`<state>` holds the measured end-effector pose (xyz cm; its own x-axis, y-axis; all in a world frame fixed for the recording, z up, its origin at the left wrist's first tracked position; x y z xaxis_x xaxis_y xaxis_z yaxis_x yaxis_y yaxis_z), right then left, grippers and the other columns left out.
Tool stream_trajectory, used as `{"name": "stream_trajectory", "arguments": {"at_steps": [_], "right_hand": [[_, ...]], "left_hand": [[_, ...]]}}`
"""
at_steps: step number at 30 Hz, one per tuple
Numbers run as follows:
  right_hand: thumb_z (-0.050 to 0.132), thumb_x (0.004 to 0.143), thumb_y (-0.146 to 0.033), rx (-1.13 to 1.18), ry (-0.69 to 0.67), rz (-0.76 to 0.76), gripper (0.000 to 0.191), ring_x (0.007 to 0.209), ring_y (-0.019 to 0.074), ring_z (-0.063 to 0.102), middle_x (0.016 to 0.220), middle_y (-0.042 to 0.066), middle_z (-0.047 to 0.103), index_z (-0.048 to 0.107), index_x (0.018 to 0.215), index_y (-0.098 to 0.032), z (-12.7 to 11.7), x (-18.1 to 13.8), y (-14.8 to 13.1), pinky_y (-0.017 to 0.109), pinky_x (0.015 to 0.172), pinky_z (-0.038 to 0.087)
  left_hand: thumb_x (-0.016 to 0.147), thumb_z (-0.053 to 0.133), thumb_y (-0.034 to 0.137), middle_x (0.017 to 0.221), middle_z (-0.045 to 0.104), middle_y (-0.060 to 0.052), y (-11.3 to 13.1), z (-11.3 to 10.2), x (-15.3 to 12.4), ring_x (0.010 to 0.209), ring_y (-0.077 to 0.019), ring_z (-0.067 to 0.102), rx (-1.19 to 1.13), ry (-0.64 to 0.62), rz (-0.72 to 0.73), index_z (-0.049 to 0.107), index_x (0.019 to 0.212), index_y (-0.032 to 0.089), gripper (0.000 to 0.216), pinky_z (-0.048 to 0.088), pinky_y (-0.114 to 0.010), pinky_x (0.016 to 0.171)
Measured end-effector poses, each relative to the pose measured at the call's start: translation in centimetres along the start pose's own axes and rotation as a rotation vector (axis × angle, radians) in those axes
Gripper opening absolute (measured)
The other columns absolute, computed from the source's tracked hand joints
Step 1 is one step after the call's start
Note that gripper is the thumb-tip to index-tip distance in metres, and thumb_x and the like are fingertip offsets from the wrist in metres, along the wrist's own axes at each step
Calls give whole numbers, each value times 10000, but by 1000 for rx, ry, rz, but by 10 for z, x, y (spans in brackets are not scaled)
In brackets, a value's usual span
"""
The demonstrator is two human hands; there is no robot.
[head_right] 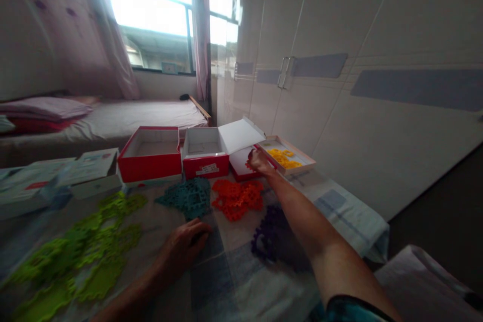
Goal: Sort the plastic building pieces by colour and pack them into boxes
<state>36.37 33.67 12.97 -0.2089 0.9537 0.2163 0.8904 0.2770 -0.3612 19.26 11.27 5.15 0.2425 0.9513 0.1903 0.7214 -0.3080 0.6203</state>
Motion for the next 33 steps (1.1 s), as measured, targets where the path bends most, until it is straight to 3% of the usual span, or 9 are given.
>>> {"name": "stream_trajectory", "arguments": {"at_steps": [5,9,11,13,17,21,26,30,33], "right_hand": [[421,757,-128,192,-95,2,302,649,115,614,835,93,682,623,976,-78,-9,-28,-1,188,556,467],[459,723,-133,435,-301,-162,404,867,145,621,1054,102,650,585,1106,-99,4,-56,-27,223,713,495],[476,704,-115,331,-257,-227,452,1015,169,571,1167,98,601,578,1145,-122,0,-59,-26,256,842,461],[483,711,-107,63,-176,-224,458,1084,183,529,1205,97,577,580,1158,-138,-1,-55,-13,273,920,409],[566,732,-185,-275,-219,-204,333,1032,210,550,1097,82,630,640,1056,-181,22,-46,17,270,871,407],[539,782,-248,-335,-201,-196,196,921,201,580,972,79,648,653,929,-183,35,-43,27,255,748,417],[408,840,-135,-368,-113,-237,221,853,163,583,1016,89,611,576,981,-167,29,-46,14,231,685,400],[303,826,-16,-387,-21,-254,319,925,178,552,1055,128,578,519,1036,-120,17,-48,4,251,777,395],[353,827,-51,-398,55,-277,300,1048,217,479,1107,158,534,490,1090,-89,5,-50,0,289,877,367]], "left_hand": [[842,404,238,834,615,-24,-1,1,0,758,-147,587,1,-7,6,644,863,210,242,406,-249,679],[852,387,251,831,619,-27,-1,0,0,751,-147,586,4,8,13,643,872,211,260,407,-252,679],[854,381,246,841,622,-30,0,-1,0,762,-149,589,5,10,19,643,874,207,266,411,-253,688],[853,381,244,848,624,-32,1,-1,-1,765,-150,592,6,3,23,644,874,206,266,415,-253,691],[852,387,244,846,624,-35,0,0,-1,754,-150,591,6,-14,9,644,878,204,261,419,-256,690],[848,386,231,850,621,-37,0,0,0,768,-152,593,5,-25,-5,643,876,202,260,418,-257,691],[846,384,212,831,622,-30,0,2,0,756,-142,596,-8,-25,4,639,854,202,256,415,-242,681],[841,401,212,837,628,-29,-2,2,0,753,-144,598,1,-17,0,648,867,211,248,421,-241,684],[850,393,223,851,633,-32,0,1,0,760,-145,601,0,-21,3,650,873,213,258,427,-245,697]]}}
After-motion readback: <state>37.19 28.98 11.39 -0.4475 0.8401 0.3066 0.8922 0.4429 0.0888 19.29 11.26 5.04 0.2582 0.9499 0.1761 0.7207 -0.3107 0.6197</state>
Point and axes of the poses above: each hand's wrist, its own x-axis towards the middle knuckle, its own z-axis out of the palm, y = z × x, the point moved 10 cm from there along x, towards the middle knuckle
